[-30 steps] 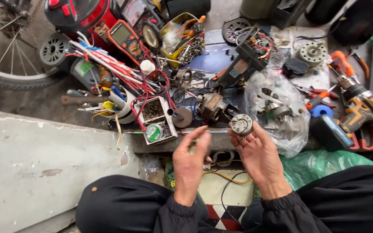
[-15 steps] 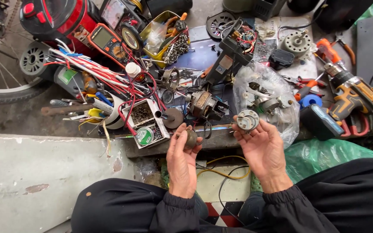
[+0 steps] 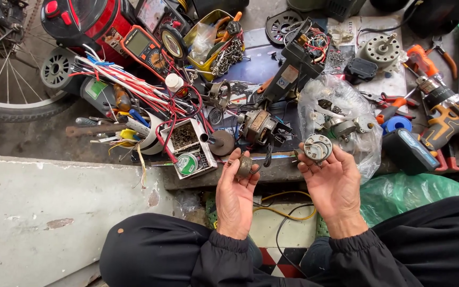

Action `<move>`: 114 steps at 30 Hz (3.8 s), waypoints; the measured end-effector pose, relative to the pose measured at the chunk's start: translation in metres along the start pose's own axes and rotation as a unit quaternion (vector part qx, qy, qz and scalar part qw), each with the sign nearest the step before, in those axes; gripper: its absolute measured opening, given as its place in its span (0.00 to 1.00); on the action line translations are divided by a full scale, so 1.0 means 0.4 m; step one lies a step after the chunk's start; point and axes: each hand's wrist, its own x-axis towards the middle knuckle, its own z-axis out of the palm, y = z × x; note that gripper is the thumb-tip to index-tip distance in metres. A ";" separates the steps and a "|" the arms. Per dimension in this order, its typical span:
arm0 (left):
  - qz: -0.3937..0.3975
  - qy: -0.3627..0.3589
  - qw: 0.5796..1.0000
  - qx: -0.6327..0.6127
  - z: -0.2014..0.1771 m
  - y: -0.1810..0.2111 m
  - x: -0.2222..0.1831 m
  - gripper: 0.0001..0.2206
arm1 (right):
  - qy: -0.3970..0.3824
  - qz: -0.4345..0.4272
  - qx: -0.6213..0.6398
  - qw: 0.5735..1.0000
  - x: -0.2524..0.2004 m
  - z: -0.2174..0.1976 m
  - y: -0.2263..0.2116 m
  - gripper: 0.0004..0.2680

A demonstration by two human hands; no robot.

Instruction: Sorting through various electronic parts on a workbench and placing selected items into a plastic bag.

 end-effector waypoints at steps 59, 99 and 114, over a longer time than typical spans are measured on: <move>-0.085 0.006 0.996 -0.038 -0.027 -0.066 0.035 0.14 | -0.068 0.017 -0.022 0.997 0.043 -0.098 0.037 0.14; 0.101 -0.192 0.825 0.522 0.317 -0.245 -0.001 0.24 | 0.023 -0.068 0.097 0.993 -0.008 -0.140 -0.126 0.19; 0.024 -0.238 0.898 0.368 0.093 -0.051 -0.046 0.30 | 0.000 -0.074 -0.322 0.944 -0.064 -0.006 -0.062 0.10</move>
